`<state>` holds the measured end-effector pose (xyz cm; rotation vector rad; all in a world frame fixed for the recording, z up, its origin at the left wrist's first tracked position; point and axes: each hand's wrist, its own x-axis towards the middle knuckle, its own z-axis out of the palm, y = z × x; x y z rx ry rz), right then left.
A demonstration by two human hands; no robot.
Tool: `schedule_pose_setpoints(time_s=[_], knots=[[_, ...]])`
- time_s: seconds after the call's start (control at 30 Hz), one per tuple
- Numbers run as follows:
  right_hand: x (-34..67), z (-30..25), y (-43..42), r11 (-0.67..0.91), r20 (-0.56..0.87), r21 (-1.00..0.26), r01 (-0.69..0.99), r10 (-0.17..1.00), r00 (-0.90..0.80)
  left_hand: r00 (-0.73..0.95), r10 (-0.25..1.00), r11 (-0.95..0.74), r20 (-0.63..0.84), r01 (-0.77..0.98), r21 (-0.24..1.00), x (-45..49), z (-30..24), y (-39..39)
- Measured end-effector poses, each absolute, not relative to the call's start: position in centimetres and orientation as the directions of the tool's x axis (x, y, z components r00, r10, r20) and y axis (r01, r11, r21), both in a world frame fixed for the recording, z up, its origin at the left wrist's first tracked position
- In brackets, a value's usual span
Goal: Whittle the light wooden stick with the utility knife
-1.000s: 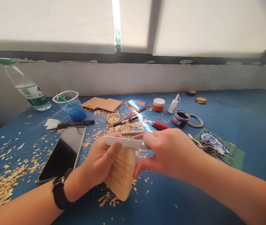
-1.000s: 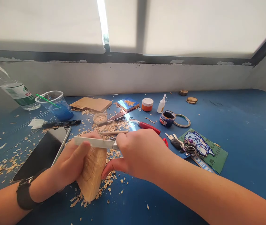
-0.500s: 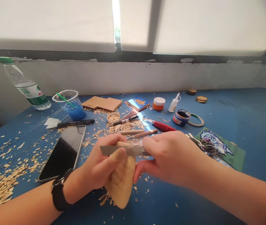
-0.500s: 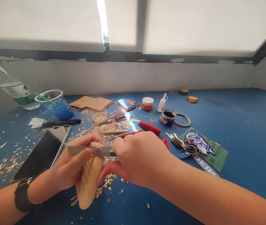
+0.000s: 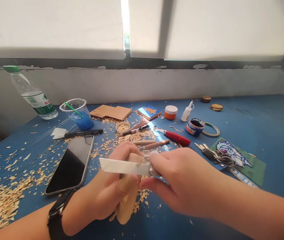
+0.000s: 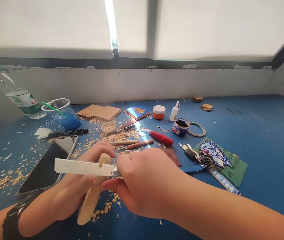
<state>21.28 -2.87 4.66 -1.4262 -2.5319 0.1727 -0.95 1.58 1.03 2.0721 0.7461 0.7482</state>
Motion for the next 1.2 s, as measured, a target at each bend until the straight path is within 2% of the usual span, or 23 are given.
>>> schedule_pose_setpoints(time_s=[0.2, 0.4, 0.5, 0.7, 0.9, 1.03, 1.2], knots=[[20.5, 4.4, -3.5, 0.571, 0.140, -0.241, 0.785, 0.821, -0.554, 0.693, 0.688, -0.479, 0.215, 0.213, 0.852, -1.1, 1.9, 0.1], [20.5, 4.8, -4.2, 0.618, 0.148, -0.172, 0.767, 0.786, -0.600, 0.713, 0.618, -0.580, 0.333, 0.128, 0.804, -0.4, 1.8, 0.6], [20.7, 4.5, -4.4, 0.646, 0.199, -0.141, 0.750, 0.761, -0.618, 0.719, 0.594, -0.601, 0.361, 0.097, 0.794, -0.2, 2.2, 0.5], [20.8, 3.9, -4.5, 0.654, 0.329, -0.103, 0.749, 0.733, -0.595, 0.695, 0.679, -0.515, 0.237, 0.220, 0.829, -0.3, 2.9, -0.2], [20.8, 3.8, -4.7, 0.677, 0.389, -0.059, 0.734, 0.693, -0.608, 0.733, 0.577, -0.599, 0.360, 0.080, 0.797, -0.5, 2.4, -0.1], [20.8, 3.9, -4.7, 0.662, 0.407, 0.014, 0.750, 0.681, -0.609, 0.738, 0.579, -0.602, 0.348, 0.099, 0.792, -0.4, 2.5, -0.1], [20.9, 3.9, -4.6, 0.647, 0.415, -0.016, 0.762, 0.698, -0.584, 0.730, 0.587, -0.565, 0.350, 0.061, 0.823, 0.1, 1.9, -0.1]])
